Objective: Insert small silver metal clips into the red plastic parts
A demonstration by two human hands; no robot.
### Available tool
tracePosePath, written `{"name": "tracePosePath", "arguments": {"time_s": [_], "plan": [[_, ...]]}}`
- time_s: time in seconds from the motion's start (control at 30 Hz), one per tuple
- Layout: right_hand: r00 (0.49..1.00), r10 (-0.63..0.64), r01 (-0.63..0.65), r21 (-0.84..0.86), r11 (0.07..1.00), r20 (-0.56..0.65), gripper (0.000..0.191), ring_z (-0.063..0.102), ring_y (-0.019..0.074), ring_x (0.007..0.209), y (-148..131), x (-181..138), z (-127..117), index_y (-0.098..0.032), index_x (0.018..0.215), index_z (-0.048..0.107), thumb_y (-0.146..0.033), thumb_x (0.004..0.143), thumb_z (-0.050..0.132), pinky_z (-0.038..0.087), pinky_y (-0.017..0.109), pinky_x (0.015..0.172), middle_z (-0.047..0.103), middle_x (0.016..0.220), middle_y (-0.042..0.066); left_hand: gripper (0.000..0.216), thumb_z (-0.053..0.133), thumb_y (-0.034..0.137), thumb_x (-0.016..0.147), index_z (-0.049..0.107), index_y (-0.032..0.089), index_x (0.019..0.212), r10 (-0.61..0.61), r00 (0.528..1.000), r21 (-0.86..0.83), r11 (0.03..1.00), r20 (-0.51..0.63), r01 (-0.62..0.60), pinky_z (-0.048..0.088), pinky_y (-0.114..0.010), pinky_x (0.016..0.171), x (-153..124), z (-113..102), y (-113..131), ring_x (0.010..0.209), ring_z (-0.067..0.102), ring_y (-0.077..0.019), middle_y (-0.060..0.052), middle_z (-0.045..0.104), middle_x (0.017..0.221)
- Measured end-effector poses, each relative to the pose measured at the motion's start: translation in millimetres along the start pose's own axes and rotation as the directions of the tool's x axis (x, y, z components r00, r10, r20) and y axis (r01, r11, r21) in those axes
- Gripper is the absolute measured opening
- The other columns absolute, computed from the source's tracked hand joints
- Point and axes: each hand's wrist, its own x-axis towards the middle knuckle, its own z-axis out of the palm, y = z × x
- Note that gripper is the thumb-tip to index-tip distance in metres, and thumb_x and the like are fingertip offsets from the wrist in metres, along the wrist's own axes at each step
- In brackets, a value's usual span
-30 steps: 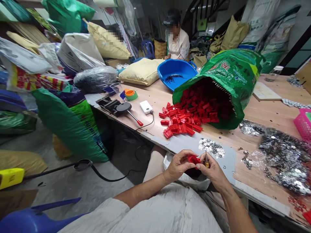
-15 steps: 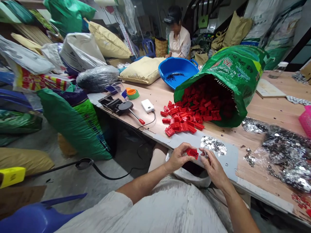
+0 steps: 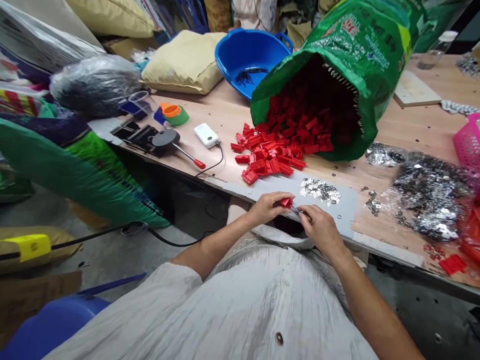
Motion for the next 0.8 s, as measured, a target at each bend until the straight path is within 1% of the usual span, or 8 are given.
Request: {"name": "tracePosePath", "arguments": {"time_s": [0.23,0.47,0.6,0.7,0.73,0.8], "plan": [[0.998,-0.036,0.041,-0.079,0.996,0.053,0.022,0.067,0.0232,0.088,5.4,5.1,3.5,-0.023,0.108,0.067,-0.024,0.093,0.050,0.051,0.038,0.079,0.070,0.099,0.007,0.042,0.076,0.023,0.075,0.069,0.022,0.116,-0.005,1.000,-0.014,1.000,0.020,0.005,0.048,-0.032,0.096,2.1,-2.1,-2.6,0.105,0.066,-0.0213,-0.008,0.071,0.114],[0.998,-0.047,0.053,-0.132,0.990,0.047,0.021,0.066,0.0218,0.089,1.2,3.5,4.8,-0.023,0.107,0.066,-0.022,0.095,0.048,0.050,0.036,0.078,0.068,0.101,0.006,0.038,0.074,0.021,0.075,0.070,0.021,0.113,-0.023,0.999,-0.014,1.000,0.023,0.024,0.048,-0.031,0.095,2.4,-1.9,-2.2,0.100,0.067,-0.0206,-0.007,0.072,0.111],[0.999,-0.015,0.024,-0.215,0.976,0.040,0.021,0.065,0.0213,0.085,-12.0,3.6,12.0,-0.020,0.104,0.066,-0.020,0.096,0.047,0.049,0.033,0.073,0.067,0.096,0.007,0.035,0.074,0.021,0.076,0.070,0.019,0.111,-0.016,1.000,0.028,0.999,0.003,0.016,0.049,-0.031,0.093,1.3,1.4,-2.1,0.098,0.068,-0.0203,-0.006,0.073,0.108],[0.999,0.052,-0.048,-0.313,0.949,0.007,0.023,0.064,0.0213,0.082,-21.3,4.5,19.3,-0.019,0.100,0.067,-0.018,0.095,0.044,0.047,0.032,0.067,0.066,0.093,0.008,0.031,0.072,0.022,0.079,0.068,0.019,0.110,-0.034,0.999,0.072,0.997,-0.017,0.035,0.049,-0.030,0.094,1.0,3.5,-1.0,0.097,0.067,-0.0190,-0.005,0.073,0.106],[0.998,0.070,-0.067,-0.320,0.945,-0.002,0.023,0.064,0.0213,0.082,-22.4,4.7,20.5,-0.018,0.099,0.067,-0.018,0.095,0.044,0.046,0.031,0.067,0.066,0.093,0.008,0.031,0.071,0.021,0.079,0.068,0.019,0.110,-0.038,0.999,0.086,0.996,-0.017,0.040,0.049,-0.030,0.094,1.0,3.9,-0.5,0.097,0.067,-0.0185,-0.005,0.073,0.106],[0.997,0.083,-0.080,-0.267,0.960,0.001,0.023,0.064,0.0213,0.085,-20.9,4.7,19.9,-0.019,0.099,0.067,-0.019,0.095,0.044,0.046,0.031,0.070,0.067,0.095,0.008,0.030,0.071,0.021,0.080,0.067,0.019,0.109,-0.035,0.999,0.102,0.994,-0.008,0.036,0.049,-0.030,0.094,0.7,4.0,0.6,0.097,0.067,-0.0181,-0.005,0.072,0.105]]}}
